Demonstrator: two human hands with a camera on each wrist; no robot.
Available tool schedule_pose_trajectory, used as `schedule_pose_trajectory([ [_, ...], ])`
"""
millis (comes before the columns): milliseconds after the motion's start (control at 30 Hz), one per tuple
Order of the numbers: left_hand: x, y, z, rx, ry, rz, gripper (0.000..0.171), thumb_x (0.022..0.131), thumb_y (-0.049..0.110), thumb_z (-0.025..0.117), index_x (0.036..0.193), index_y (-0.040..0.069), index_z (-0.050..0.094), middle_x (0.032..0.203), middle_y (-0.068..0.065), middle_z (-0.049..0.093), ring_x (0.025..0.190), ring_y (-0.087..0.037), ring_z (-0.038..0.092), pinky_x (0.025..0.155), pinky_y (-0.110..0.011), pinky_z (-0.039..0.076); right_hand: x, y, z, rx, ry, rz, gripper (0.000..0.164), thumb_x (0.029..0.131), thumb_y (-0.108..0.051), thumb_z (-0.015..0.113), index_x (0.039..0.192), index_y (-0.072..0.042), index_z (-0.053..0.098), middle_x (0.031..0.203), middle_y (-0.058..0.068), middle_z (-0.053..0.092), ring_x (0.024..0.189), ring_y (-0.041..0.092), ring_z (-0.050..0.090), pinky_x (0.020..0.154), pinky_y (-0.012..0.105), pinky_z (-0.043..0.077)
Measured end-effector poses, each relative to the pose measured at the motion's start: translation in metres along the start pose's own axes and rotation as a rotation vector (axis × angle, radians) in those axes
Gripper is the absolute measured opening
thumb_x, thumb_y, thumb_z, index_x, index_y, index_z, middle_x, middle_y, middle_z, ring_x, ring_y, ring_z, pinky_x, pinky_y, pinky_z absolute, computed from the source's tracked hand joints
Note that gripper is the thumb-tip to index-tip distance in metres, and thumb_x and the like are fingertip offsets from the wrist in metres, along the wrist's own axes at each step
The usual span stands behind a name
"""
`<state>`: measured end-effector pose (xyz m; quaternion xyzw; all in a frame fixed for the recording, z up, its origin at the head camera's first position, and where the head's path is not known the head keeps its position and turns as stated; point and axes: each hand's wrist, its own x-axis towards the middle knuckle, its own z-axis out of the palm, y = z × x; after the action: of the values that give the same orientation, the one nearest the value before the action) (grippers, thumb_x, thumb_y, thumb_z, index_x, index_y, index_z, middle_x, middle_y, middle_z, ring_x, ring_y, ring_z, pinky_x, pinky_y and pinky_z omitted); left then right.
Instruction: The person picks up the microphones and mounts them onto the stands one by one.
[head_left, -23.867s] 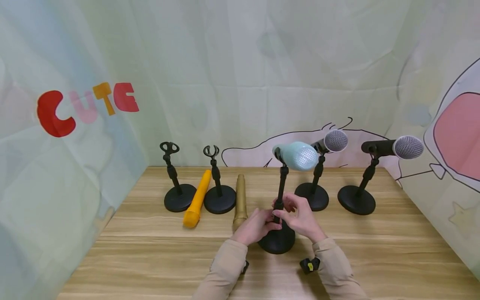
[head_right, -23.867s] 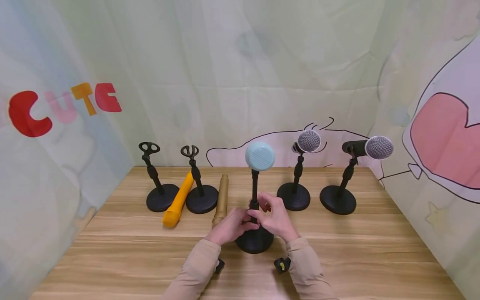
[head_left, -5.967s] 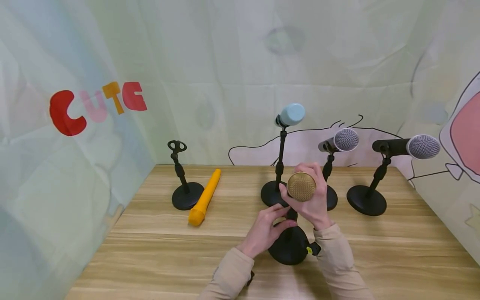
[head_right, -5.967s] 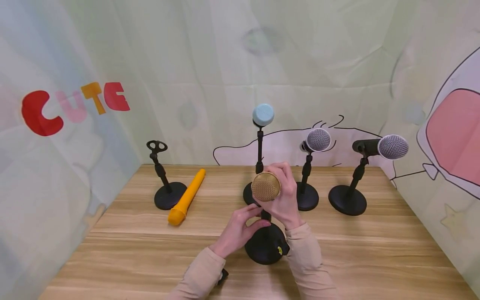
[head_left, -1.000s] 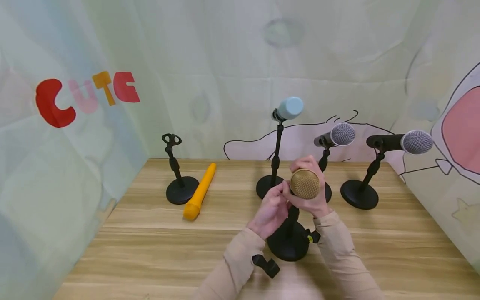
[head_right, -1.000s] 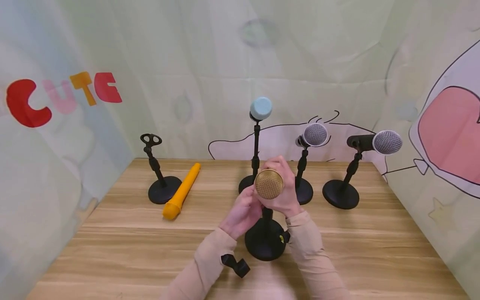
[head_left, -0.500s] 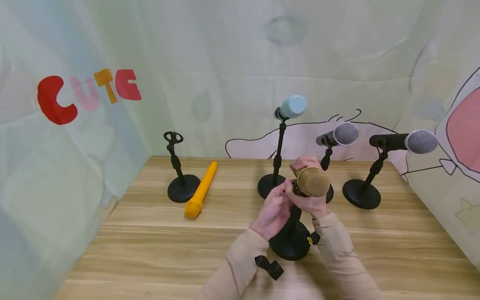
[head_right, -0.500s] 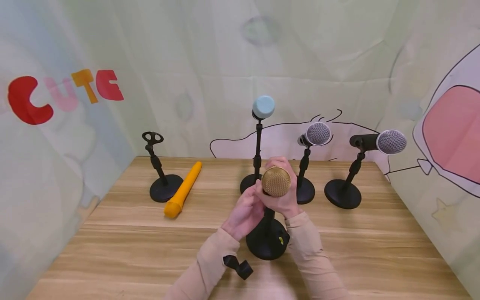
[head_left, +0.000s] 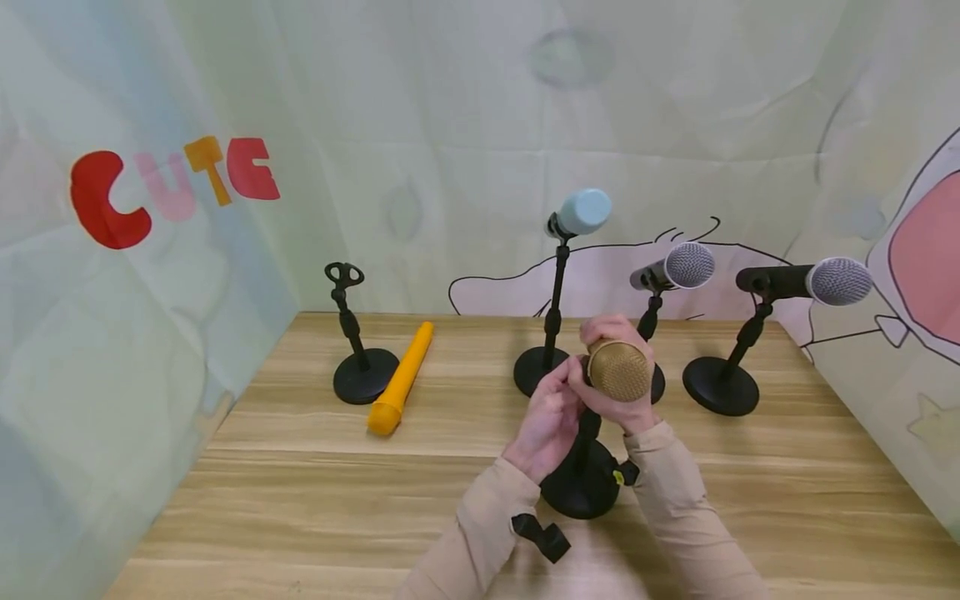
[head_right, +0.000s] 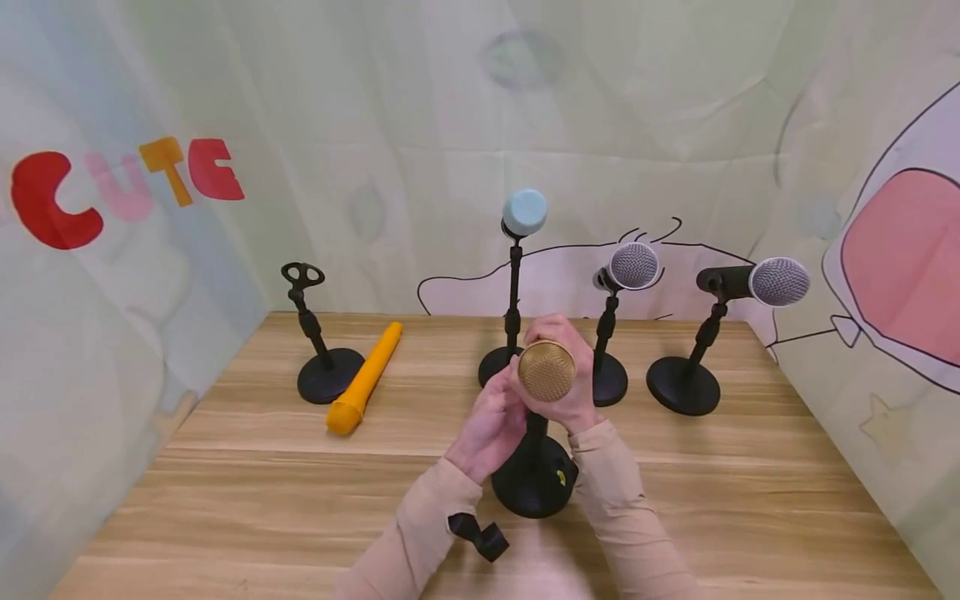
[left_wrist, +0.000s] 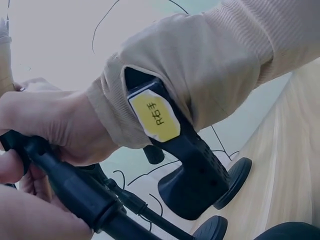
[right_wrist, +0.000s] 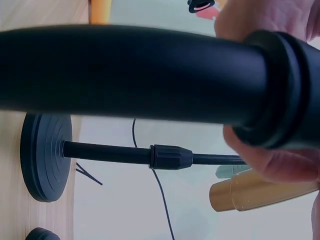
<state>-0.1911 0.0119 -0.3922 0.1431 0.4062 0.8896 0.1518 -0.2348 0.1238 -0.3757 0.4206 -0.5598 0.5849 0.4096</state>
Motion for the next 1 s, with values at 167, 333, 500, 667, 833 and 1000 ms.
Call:
schedule_pose_trajectory([
  [167, -0.003, -0.006, -0.001, -0.007, 0.044, 0.037, 0.032, 0.105, 0.004, 0.044, 0.104, 0.023, 0.069, 0.102, 0.011, 0.066, 0.101, -0.005, 0.056, 0.098, -0.022, 0.040, 0.005, -0.002, -0.001, -0.088, 0.008, -0.062, 0.024, 0.071, -0.005, 0.070, 0.086, 0.009, 0.057, 0.087, 0.010, 0.063, 0.088, 0.012, 0.062, 0.091, 0.021, 0.052],
  [333, -0.014, -0.015, -0.017, 0.173, 0.053, 0.021, 0.024, 0.104, 0.016, 0.055, 0.123, 0.007, 0.065, 0.107, 0.010, 0.066, 0.101, -0.004, 0.056, 0.092, -0.019, 0.045, 0.007, -0.002, -0.002, -0.190, 0.001, -0.114, 0.031, 0.082, -0.020, 0.072, 0.086, 0.008, 0.060, 0.083, 0.013, 0.062, 0.086, 0.015, 0.063, 0.090, 0.017, 0.052],
  [500, -0.023, -0.017, -0.043, 0.631, -0.022, 0.060, 0.034, 0.103, 0.017, 0.058, 0.130, -0.003, 0.060, 0.125, -0.012, 0.069, 0.113, -0.015, 0.064, 0.101, -0.027, 0.051, 0.008, -0.003, -0.002, -0.232, -0.015, -0.155, 0.035, 0.086, -0.026, 0.071, 0.085, 0.008, 0.060, 0.081, 0.014, 0.062, 0.080, 0.020, 0.062, 0.089, 0.015, 0.052],
  [667, -0.024, -0.015, -0.053, 0.822, -0.152, 0.220, 0.029, 0.094, 0.006, 0.069, 0.121, -0.002, 0.066, 0.122, -0.023, 0.069, 0.111, -0.019, 0.069, 0.097, -0.029, 0.055, 0.009, -0.004, -0.001, -0.252, -0.005, -0.167, 0.031, 0.085, -0.023, 0.071, 0.084, 0.007, 0.061, 0.079, 0.014, 0.062, 0.077, 0.022, 0.062, 0.086, 0.014, 0.052],
  [833, -0.023, -0.017, -0.051, 0.945, -0.173, 0.414, 0.024, 0.085, 0.005, 0.078, 0.108, 0.000, 0.073, 0.106, -0.017, 0.074, 0.099, -0.013, 0.071, 0.089, -0.031, 0.059, 0.010, -0.004, -0.001, -0.273, 0.003, -0.184, 0.028, 0.083, -0.021, 0.071, 0.082, 0.006, 0.062, 0.077, 0.015, 0.062, 0.073, 0.024, 0.063, 0.084, 0.014, 0.052],
  [1000, -0.024, -0.017, -0.049, 0.995, -0.143, 0.466, 0.022, 0.083, 0.005, 0.081, 0.104, 0.001, 0.074, 0.100, -0.015, 0.075, 0.095, -0.021, 0.073, 0.087, -0.032, 0.060, 0.008, -0.006, 0.001, -0.272, -0.001, -0.206, 0.027, 0.086, -0.019, 0.069, 0.078, 0.005, 0.062, 0.071, 0.015, 0.063, 0.066, 0.023, 0.062, 0.082, 0.013, 0.053],
])
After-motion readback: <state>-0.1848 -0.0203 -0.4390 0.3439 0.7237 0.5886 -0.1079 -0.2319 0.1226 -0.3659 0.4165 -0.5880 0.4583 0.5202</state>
